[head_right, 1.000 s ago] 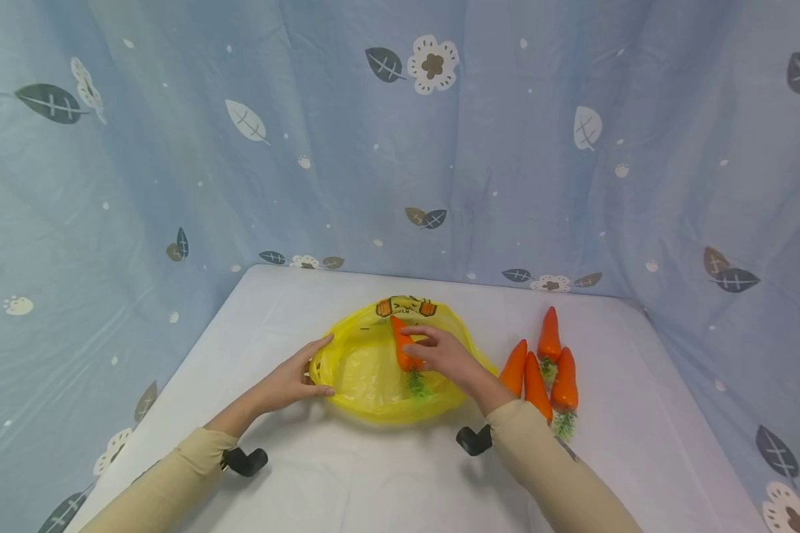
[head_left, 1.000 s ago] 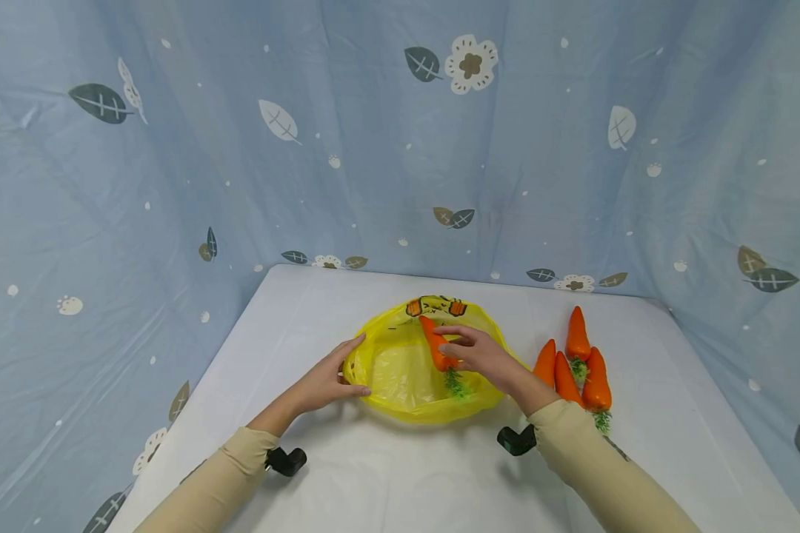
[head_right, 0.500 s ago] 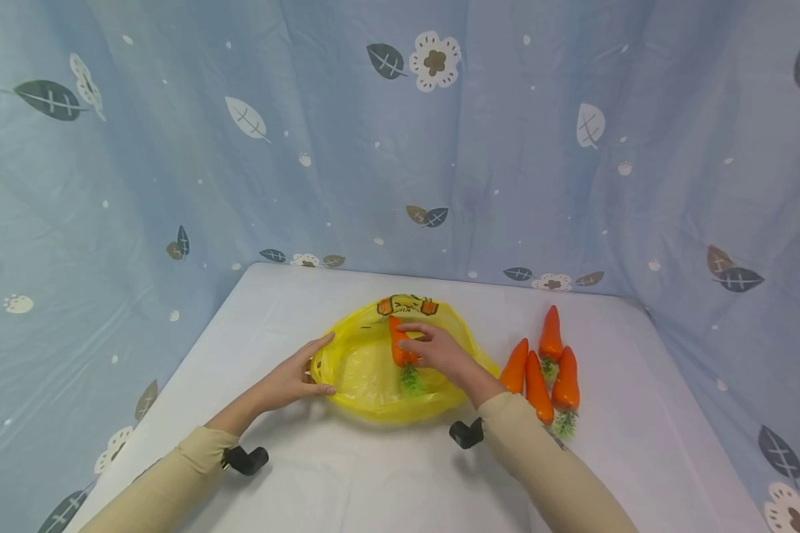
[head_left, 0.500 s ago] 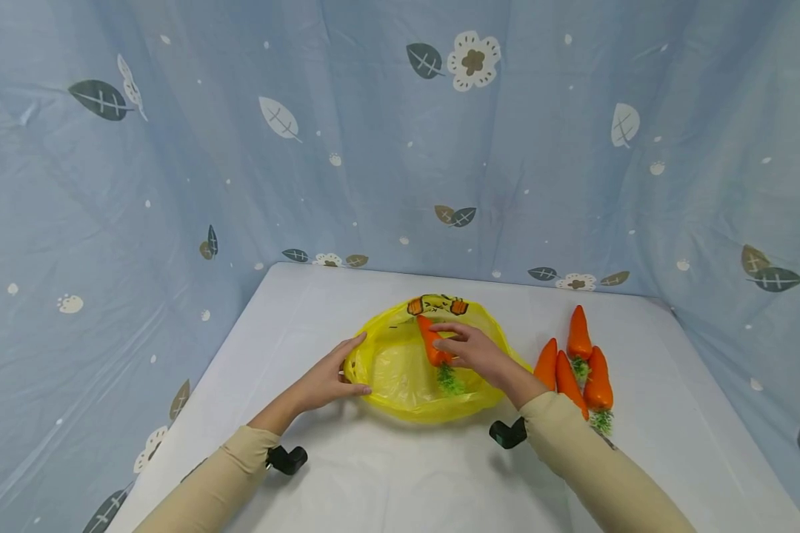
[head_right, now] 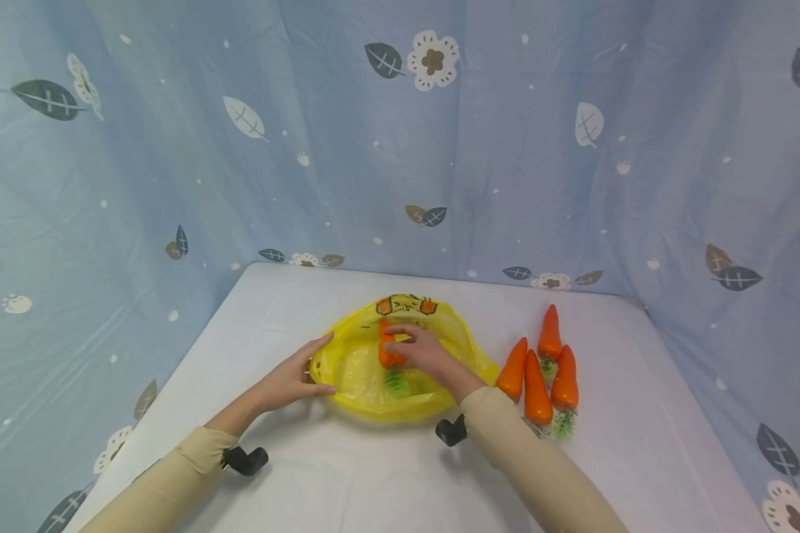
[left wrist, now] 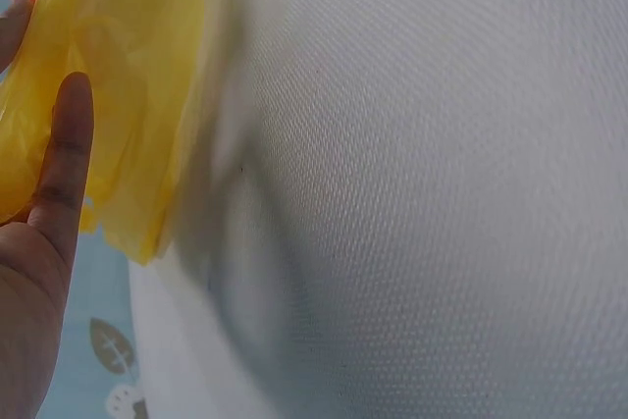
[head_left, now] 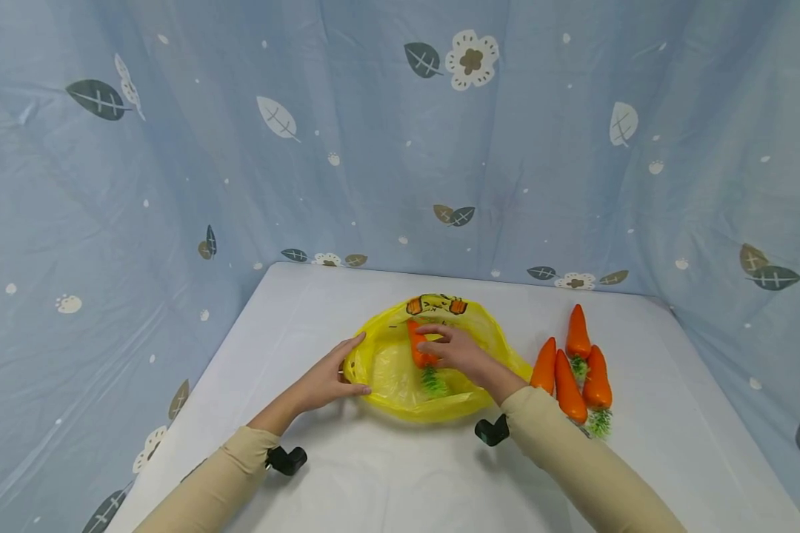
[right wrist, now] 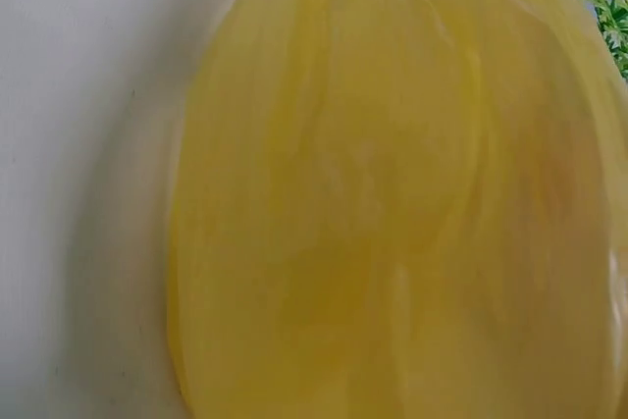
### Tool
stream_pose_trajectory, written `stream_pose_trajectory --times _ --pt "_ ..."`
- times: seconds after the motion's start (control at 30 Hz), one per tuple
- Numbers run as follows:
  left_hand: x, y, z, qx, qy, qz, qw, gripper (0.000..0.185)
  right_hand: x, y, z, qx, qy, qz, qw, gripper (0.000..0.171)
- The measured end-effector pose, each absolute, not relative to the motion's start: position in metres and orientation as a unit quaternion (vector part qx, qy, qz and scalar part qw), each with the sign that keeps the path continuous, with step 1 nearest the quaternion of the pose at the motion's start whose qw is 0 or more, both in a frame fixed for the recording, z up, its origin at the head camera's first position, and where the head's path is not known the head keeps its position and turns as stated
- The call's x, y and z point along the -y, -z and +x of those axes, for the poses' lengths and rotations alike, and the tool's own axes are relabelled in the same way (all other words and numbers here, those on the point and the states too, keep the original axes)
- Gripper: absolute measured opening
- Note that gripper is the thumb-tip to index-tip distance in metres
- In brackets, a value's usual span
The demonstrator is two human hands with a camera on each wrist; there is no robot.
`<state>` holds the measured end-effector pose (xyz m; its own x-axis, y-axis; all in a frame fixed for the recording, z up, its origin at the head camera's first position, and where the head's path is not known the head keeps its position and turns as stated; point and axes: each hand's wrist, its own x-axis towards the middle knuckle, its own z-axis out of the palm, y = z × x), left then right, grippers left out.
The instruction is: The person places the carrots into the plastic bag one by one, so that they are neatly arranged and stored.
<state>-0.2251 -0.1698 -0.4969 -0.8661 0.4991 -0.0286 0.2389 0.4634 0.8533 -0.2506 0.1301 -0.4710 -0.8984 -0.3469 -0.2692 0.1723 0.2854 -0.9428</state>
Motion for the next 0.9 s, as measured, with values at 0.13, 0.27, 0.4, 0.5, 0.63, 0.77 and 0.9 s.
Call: stream_pose_trajectory --times 0.13,0.27,0.4,0.5,0.63,0.77,0.9 --pt "0.169 0.497 -0.225 -0.84 -0.475 0.221 0.141 0.096 -0.122 0.474 -0.252 -0.773 0.594 -0.059 0.216 0.045" --pt "0.168 0.497 -0.225 -0.838 -0.476 0.223 0.142 0.096 -0.114 0.475 -0.252 -0.775 0.592 -0.067 0.21 0.045" --pt "0.167 0.496 -0.225 -0.839 -0.477 0.221 0.141 0.096 -0.108 0.477 -0.254 -0.779 0.59 -0.064 0.204 0.044" --pt "0.167 0.497 -0.226 -0.838 -0.478 0.221 0.141 0.096 -0.104 0.48 -0.255 -0.778 0.591 -0.057 0.204 0.044" --pt "0.168 0.498 -0.226 -0.837 -0.48 0.221 0.143 0.096 -0.099 0.484 -0.257 -0.781 0.588 -0.056 0.203 0.044" --pt "0.167 0.499 -0.226 -0.838 -0.48 0.217 0.143 0.096 -0.093 0.489 -0.258 -0.786 0.582 -0.056 0.2 0.046" --pt "0.167 0.499 -0.226 -0.841 -0.476 0.212 0.145 0.097 -0.088 0.492 -0.259 -0.793 0.572 -0.052 0.202 0.048"
